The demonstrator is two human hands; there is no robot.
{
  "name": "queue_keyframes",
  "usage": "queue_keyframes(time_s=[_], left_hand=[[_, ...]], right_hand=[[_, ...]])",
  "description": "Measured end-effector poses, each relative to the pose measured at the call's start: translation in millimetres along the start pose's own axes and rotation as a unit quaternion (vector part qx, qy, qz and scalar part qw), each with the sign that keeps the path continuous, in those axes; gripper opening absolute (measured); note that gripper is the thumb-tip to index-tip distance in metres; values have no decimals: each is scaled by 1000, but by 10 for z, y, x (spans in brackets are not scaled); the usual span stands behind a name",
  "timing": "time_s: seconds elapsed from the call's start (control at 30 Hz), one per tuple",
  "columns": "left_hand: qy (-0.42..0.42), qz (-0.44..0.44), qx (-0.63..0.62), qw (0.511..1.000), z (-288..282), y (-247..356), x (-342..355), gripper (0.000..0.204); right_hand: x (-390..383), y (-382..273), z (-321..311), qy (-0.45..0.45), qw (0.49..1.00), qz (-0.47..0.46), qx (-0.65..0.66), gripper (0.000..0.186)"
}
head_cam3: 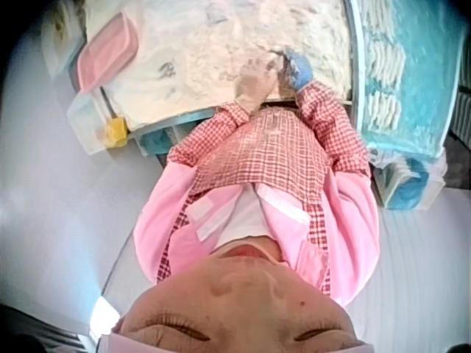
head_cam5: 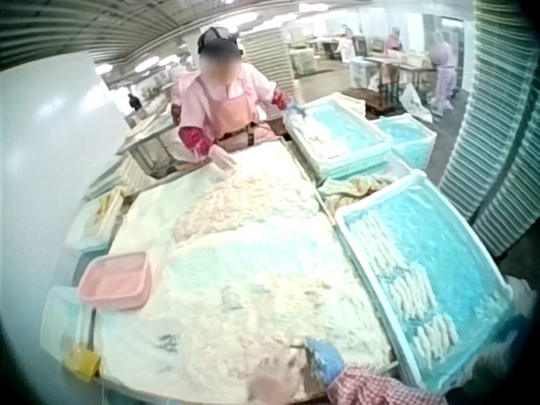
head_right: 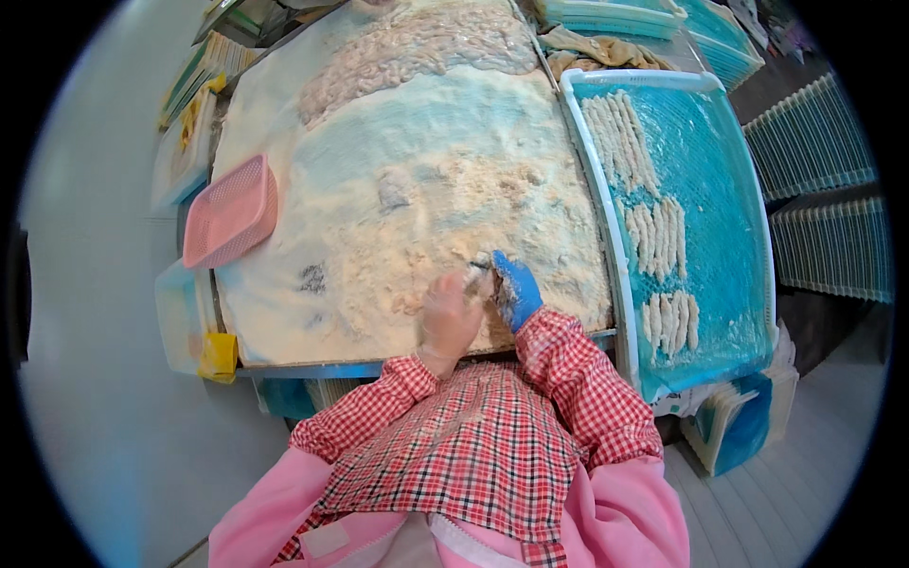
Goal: The person repeatedly takes small portions of dough from a floured surface, rolls them into elongated shapes by hand, and places them into a blue tray. The process is continuous and repetitive throughout the clip.
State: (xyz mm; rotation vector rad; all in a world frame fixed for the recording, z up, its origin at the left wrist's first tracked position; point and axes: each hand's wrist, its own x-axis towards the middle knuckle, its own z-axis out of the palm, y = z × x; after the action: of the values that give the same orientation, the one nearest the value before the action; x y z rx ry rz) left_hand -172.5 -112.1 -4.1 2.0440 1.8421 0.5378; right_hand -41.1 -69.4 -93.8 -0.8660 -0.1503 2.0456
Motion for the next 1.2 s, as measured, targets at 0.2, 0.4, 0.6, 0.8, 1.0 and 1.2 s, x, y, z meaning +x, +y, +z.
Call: queue_keyframes(time_s=[0.2,0.4,0.6,0.8,1.0,1.2], left_hand=[[56,13,-191,980,326,163,139,49],[105,-67,-228,966,383,94,441,48],[-35,69,-39,996,205,137,642,56],[36,-93,-123,987,157,-400,617,60],[97,-209,-76,970,31,-1220,105,55],[81,-220,11,972,-33,-1220,92,39]], right_hand=[[-246,467,855,27,966,-202,158,56],[-59,262,219,-51,983,42,171,60],[-212,-79,532,-26,975,-109,192,56],[-216,-1458,261,45,995,22,-87,35],[-157,-3264,170,279,900,-130,-309,29],[560,-3686,-488,249,916,-114,-294,47]])
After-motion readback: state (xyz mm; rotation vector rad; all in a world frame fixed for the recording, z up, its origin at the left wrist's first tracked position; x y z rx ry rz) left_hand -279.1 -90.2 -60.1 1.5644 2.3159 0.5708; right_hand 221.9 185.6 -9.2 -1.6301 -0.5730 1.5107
